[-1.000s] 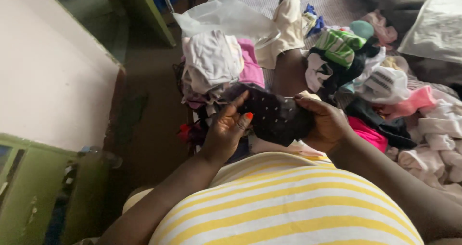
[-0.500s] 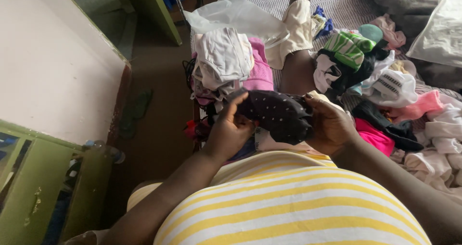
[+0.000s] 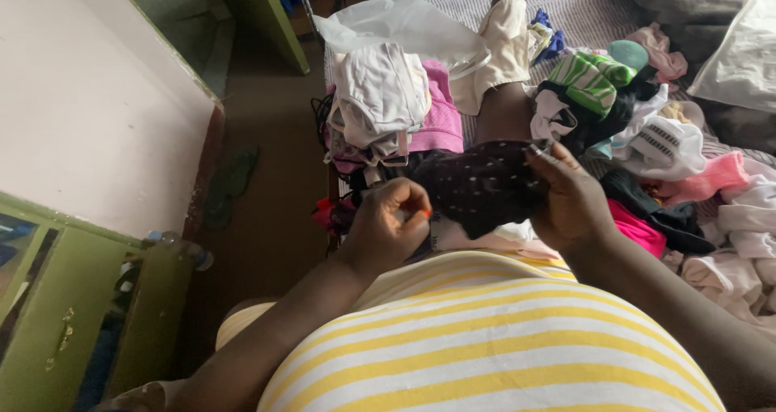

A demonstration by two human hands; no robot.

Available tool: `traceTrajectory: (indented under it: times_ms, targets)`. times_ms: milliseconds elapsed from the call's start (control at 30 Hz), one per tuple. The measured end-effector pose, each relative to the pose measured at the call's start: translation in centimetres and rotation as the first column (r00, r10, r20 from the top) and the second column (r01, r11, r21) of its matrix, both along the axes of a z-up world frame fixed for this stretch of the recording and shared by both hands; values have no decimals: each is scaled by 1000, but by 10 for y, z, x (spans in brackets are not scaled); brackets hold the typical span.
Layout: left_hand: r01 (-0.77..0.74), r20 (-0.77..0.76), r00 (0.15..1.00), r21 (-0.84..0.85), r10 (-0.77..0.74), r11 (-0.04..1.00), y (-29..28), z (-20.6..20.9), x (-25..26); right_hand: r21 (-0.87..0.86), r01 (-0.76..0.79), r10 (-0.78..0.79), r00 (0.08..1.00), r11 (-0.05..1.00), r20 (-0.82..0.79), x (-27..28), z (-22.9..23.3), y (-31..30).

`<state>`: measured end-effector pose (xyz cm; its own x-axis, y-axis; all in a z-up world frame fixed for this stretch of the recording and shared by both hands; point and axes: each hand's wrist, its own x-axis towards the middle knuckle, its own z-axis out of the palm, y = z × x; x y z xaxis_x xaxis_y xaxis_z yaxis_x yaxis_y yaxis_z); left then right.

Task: The person sits on a bed and folds various pieces of clothing, including underwear and socks, by hand. They pick up each item, smooth it out, fold it, and place it into a growing stack on their lap.

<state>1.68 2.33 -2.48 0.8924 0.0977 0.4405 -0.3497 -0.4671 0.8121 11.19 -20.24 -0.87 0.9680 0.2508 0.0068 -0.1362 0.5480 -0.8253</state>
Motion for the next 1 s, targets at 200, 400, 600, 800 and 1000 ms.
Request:
traceTrajectory:
  times_ms: [200, 400, 600, 800, 1000]
  targets:
    - [24, 346, 935, 142, -72, 990, -11, 27, -5, -723, 8, 445, 784, 691, 434, 15, 9, -18]
    - [229, 140, 952, 254, -270, 940, -9, -2, 12, -497, -71, 414, 662, 865, 625, 15, 11, -17]
    - [108, -9, 994, 175, -108, 979, 21, 26, 2, -100, -167, 194, 872, 981, 448, 25, 51, -34]
    - [184, -188, 938, -439, -291, 879, 58, 11, 5, -172, -146, 191, 940, 974, 283, 56, 27, -28]
    - [-70, -124, 992, -557, 1, 827, 28, 6, 20, -143, 8, 35, 954, 990, 296, 7, 25, 27]
